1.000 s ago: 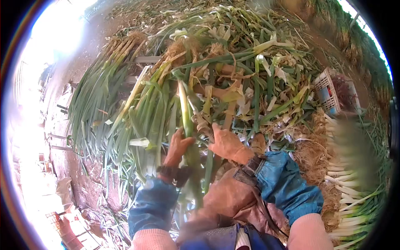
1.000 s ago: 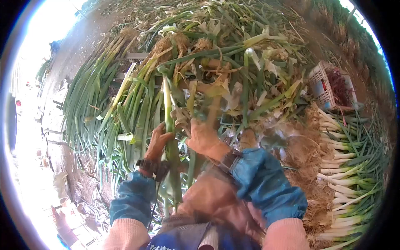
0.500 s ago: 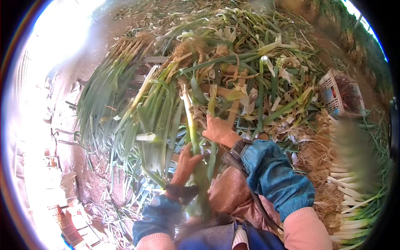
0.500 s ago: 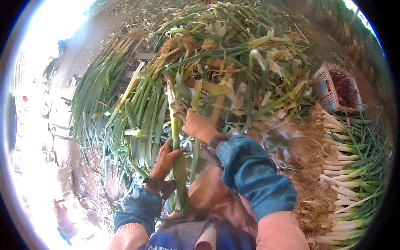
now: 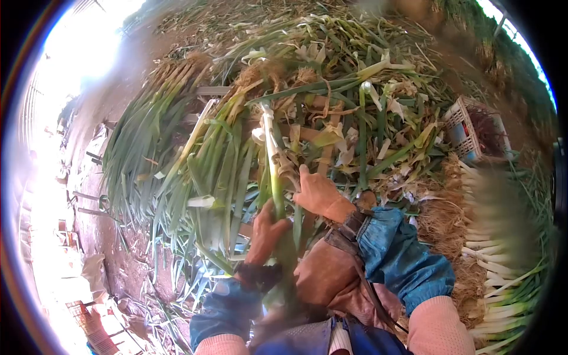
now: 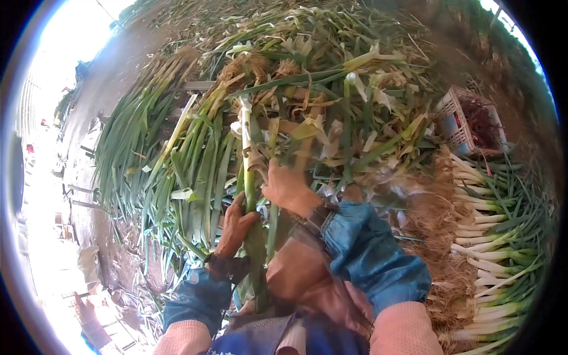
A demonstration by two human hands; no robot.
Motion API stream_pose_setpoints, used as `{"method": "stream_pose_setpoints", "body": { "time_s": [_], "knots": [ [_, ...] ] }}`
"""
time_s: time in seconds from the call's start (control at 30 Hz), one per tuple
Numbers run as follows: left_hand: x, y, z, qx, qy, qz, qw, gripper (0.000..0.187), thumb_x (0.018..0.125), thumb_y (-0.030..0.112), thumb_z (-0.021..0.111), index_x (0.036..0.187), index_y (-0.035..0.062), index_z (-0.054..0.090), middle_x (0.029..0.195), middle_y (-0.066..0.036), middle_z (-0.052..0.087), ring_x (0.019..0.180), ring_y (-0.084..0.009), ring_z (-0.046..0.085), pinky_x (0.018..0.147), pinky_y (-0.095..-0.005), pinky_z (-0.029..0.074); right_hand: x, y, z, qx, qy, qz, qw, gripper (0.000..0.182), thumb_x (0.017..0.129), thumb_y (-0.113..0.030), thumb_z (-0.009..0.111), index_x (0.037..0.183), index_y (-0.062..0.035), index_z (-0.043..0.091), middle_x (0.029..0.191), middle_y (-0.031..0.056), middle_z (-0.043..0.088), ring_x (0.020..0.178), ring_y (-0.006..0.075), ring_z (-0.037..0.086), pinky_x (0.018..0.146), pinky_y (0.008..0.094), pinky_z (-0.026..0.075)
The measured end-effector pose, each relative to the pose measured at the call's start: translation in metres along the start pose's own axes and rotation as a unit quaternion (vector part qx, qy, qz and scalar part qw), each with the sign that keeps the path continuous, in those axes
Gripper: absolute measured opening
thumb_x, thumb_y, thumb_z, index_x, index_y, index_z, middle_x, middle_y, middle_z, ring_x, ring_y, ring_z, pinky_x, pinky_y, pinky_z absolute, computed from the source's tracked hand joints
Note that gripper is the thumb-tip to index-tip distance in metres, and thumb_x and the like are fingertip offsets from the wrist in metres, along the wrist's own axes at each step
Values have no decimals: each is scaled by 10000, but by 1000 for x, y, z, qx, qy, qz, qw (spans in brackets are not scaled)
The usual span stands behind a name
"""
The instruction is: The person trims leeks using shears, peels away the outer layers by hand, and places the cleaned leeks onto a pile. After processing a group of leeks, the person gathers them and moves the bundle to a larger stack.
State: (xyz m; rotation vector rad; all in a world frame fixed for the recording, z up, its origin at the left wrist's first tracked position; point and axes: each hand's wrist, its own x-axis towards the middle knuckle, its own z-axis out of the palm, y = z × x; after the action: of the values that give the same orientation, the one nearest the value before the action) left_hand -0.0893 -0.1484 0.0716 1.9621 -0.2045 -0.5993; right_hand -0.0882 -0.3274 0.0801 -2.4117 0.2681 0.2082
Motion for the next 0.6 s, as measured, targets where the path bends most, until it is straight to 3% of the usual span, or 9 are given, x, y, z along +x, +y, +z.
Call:
{"method": "stream_pose_setpoints", "body": {
  "time_s": [0.2, 0.3, 0.4, 0.43, 0.47, 0.53, 0.6],
  "knots": [
    [32, -14, 12, 157, -1, 47, 987, 639, 668, 210, 642, 1245, 43, 424, 807, -208, 621, 726, -357, 619, 650, -416, 482, 8, 11, -4, -25, 71, 0, 997, 466, 718, -217, 616, 1036, 38, 392, 777, 284, 601, 759, 445, 601, 704, 494, 492],
    [63, -37, 37, 267, -8, 94, 959, 676, 678, 291, 675, 1247, 55, 398, 796, -201, 622, 743, -379, 607, 636, -445, 470, 9, 16, 1, -40, 21, -9, 999, 499, 724, -217, 613, 1083, 41, 383, 792, 285, 599, 755, 435, 604, 693, 490, 495],
    [93, -38, 51, 308, -35, 120, 943, 634, 688, 357, 692, 1182, 40, 452, 821, -207, 619, 768, -372, 604, 653, -442, 471, 33, 54, -10, -26, 29, 104, 994, 501, 729, -220, 610, 1090, 64, 410, 858, 263, 620, 812, 394, 620, 735, 463, 496],
    [107, -26, 45, 351, -52, 115, 928, 540, 727, 391, 674, 1085, 23, 507, 864, -214, 603, 802, -368, 595, 658, -447, 470, 35, 59, -15, -31, 75, 143, 986, 481, 723, -198, 594, 1082, 70, 418, 841, 256, 623, 801, 395, 620, 729, 464, 498],
    [129, -40, 41, 310, 62, 226, 921, 337, 777, 321, 631, 994, 65, 595, 874, -172, 622, 819, -343, 597, 702, -430, 468, 36, 62, -16, -36, 85, 129, 987, 462, 722, -194, 591, 1065, 66, 425, 831, 255, 623, 796, 396, 620, 724, 464, 498],
    [165, -31, 25, 354, 171, 206, 896, 319, 789, 290, 619, 937, 18, 543, 900, -181, 550, 799, -346, 552, 680, -435, 471, 35, 63, -23, -49, 102, 99, 989, 424, 718, -187, 586, 1031, 59, 439, 812, 251, 623, 784, 398, 620, 714, 464, 499],
    [189, -25, 21, 394, 199, 139, 887, 287, 795, 222, 586, 969, 6, 514, 956, -182, 544, 884, -351, 557, 720, -425, 478, 35, 56, -19, -40, 88, 70, 993, 464, 714, -216, 602, 1041, 62, 425, 764, 260, 606, 732, 412, 610, 674, 464, 494]
  ]
}}
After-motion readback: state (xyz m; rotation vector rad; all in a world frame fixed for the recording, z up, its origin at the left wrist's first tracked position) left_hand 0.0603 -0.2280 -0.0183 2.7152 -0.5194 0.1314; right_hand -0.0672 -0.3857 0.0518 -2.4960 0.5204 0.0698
